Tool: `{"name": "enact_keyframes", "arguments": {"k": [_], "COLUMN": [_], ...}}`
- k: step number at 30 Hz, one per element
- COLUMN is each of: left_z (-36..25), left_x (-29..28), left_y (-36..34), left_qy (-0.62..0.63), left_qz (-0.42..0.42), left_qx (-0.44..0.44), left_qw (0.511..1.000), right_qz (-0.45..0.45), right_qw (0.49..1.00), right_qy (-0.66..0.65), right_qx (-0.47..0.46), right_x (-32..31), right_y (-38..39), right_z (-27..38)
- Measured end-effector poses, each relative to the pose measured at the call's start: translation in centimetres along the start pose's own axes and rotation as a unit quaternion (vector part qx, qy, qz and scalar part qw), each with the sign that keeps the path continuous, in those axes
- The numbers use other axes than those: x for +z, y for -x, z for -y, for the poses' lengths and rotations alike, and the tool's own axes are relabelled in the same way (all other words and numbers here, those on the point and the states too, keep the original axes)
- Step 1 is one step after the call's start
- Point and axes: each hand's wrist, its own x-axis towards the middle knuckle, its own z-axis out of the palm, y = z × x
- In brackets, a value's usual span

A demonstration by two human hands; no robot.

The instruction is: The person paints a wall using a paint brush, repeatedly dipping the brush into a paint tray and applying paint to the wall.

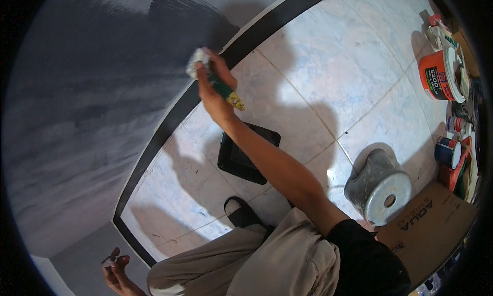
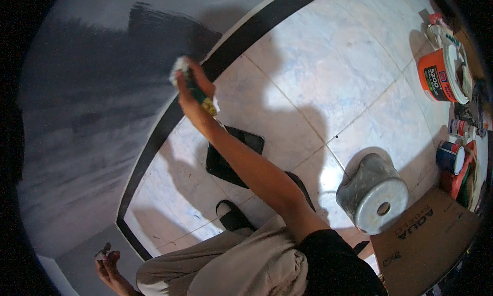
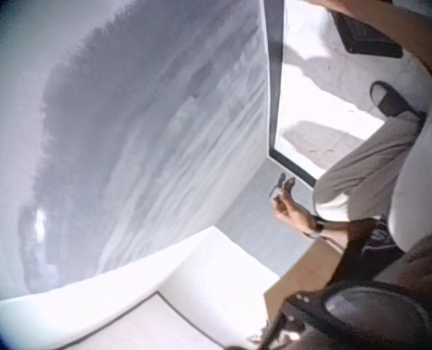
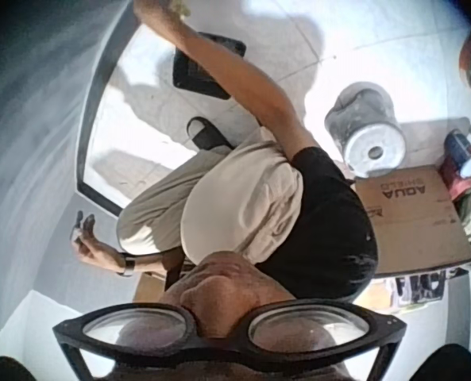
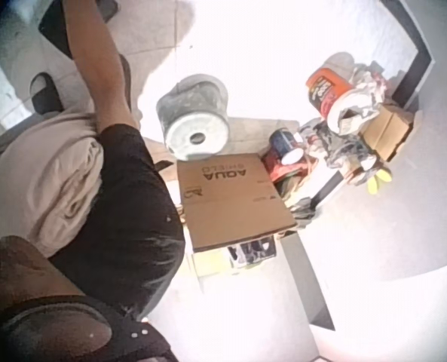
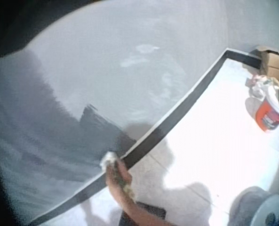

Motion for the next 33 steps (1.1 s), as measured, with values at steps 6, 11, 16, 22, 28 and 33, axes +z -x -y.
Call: {"name": "enact_keyframes", "arguments": {"k": [6,11,16,22,28,33], "left_z": [0.0,0.0,-0.1,-0.3,-1.7,-1.9], "left_x": [0.0,0.0,0.0,0.1,1.7,0.9], "left_y": [-0.4,-0.1,0.3,-0.1,-0.6,-0.8], "left_qy": [0.006,0.016,0.019,0.02,0.034,0.011], "left_qz": [-0.005,-0.011,-0.019,-0.038,-0.026,0.009], "left_qx": [-0.002,-0.002,-0.006,-0.015,-0.02,-0.019], "left_qw": [1.0,1.0,1.0,0.999,0.999,1.0], "right_qz": [0.038,-0.03,-0.113,0.029,0.058,-0.02], "right_qw": [0.99,0.997,0.992,0.986,0.985,0.999], "right_qy": [0.023,0.068,0.047,-0.018,-0.054,-0.036], "right_qx": [-0.131,-0.028,-0.004,-0.163,-0.151,0.0], "right_x": [0.4,-4.3,-3.9,2.9,1.9,-1.9], "right_y": [0.4,-1.2,-4.2,-6.3,-7.2,-3.5], "right_z": [-1.3,-2.7,1.5,10.2,8.2,6.1]}}
